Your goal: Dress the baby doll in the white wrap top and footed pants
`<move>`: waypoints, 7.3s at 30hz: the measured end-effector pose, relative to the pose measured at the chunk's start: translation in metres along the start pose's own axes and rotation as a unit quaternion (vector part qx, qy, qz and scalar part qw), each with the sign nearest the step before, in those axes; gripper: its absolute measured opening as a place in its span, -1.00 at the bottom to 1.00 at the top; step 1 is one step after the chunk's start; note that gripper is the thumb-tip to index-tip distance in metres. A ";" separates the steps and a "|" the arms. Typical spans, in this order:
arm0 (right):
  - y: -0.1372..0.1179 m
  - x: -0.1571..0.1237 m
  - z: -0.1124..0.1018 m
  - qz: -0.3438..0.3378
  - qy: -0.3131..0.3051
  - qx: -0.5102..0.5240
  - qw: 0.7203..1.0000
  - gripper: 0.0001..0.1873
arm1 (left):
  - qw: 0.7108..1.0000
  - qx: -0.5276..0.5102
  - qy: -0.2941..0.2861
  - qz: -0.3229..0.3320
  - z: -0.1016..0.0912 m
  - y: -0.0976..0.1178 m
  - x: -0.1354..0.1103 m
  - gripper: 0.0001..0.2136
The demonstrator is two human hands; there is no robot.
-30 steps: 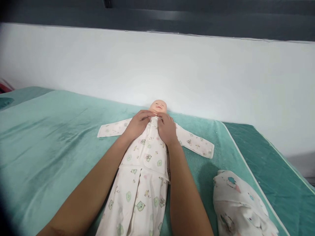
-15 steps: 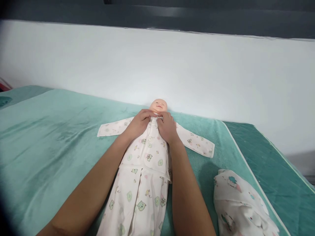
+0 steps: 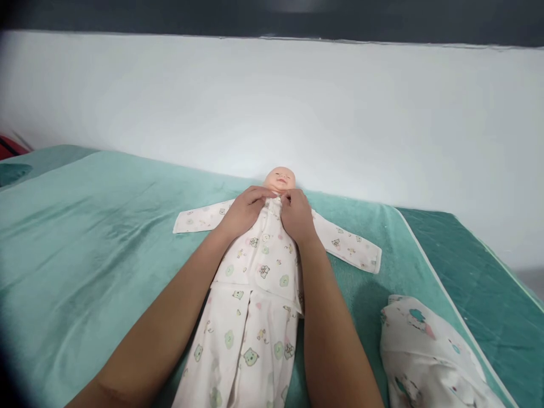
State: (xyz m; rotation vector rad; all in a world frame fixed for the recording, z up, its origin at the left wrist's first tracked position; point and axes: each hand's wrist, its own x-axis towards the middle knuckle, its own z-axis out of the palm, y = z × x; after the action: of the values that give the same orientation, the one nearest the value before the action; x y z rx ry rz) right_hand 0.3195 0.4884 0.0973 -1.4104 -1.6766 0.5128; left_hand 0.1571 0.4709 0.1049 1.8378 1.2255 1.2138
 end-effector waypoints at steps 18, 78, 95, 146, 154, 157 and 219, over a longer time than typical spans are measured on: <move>0.002 -0.005 0.002 -0.016 0.047 0.074 0.996 -0.94 | 1.000 0.000 -0.017 -0.009 -0.003 -0.001 0.000 -0.61; 0.005 -0.006 0.002 -0.040 0.039 0.198 0.979 -0.83 | 0.996 -0.079 0.030 0.019 -0.002 -0.004 -0.002 -0.70; 0.009 -0.007 0.002 -0.071 0.037 0.270 0.959 -0.86 | 0.997 -0.065 0.029 0.025 -0.002 -0.001 -0.005 -0.72; -0.010 -0.067 -0.011 -0.043 0.019 0.237 0.970 -0.87 | 0.988 -0.135 -0.069 0.009 -0.016 0.007 -0.024 -0.85; -0.008 -0.067 -0.005 0.001 0.048 0.310 0.949 -0.89 | 0.993 -0.050 -0.089 0.060 -0.015 0.010 -0.027 -0.79; -0.011 -0.068 -0.008 -0.015 0.068 0.283 0.957 -0.85 | 0.994 -0.042 -0.083 0.054 -0.015 0.016 -0.033 -0.83; -0.015 -0.102 -0.025 -0.065 -0.085 0.187 0.977 -0.84 | 0.986 -0.095 -0.134 0.012 -0.030 0.011 -0.061 -0.86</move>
State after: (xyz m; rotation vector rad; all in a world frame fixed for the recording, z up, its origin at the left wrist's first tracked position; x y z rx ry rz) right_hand 0.3298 0.3835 0.0865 -1.0007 -1.6841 0.8450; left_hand 0.1247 0.4100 0.1042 1.8076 0.9107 1.0183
